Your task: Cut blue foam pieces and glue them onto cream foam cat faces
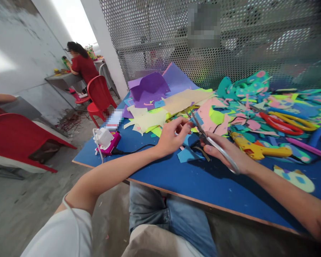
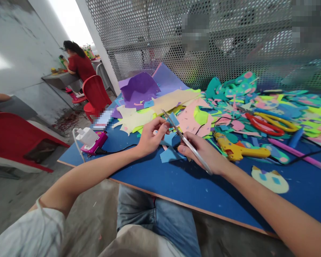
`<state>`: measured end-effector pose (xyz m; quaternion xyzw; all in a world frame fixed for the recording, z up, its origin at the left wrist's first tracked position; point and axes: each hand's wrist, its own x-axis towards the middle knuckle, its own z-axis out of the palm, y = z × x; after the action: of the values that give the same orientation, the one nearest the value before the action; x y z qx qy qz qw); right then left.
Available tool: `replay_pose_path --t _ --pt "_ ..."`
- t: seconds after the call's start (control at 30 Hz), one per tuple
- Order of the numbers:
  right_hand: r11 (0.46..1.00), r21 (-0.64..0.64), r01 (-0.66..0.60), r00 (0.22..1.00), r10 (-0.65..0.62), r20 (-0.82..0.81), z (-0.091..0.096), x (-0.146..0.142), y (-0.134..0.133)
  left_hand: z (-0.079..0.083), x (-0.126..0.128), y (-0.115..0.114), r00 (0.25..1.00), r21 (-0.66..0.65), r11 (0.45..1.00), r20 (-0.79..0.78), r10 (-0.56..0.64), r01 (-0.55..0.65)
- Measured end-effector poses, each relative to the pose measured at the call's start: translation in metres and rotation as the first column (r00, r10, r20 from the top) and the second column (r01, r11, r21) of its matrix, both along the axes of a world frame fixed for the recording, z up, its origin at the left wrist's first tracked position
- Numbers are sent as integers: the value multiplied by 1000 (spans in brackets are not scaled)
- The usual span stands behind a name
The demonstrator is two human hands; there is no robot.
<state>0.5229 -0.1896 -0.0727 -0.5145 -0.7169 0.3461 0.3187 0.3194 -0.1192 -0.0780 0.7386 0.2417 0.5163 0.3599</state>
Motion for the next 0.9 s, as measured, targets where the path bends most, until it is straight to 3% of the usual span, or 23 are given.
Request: replay_pose_path --t 0.23,0.5,0.7,0.9 --pt "999 -11 43 999 -43 -13 1 -7 -2 2 -2 2 999 15 999 38 34 -35" --pt "999 46 -4 1000 5 -30 -3 -9 -1 0 -1 0 1000 48 999 -3 13 -13" --pt "1000 -15 -2 999 2 -42 0 -13 -3 1 -2 1 999 28 999 26 21 -21" --pt "999 46 -6 998 9 -64 -4 -10 -2 0 -1 1 999 97 995 -1 -37 37"
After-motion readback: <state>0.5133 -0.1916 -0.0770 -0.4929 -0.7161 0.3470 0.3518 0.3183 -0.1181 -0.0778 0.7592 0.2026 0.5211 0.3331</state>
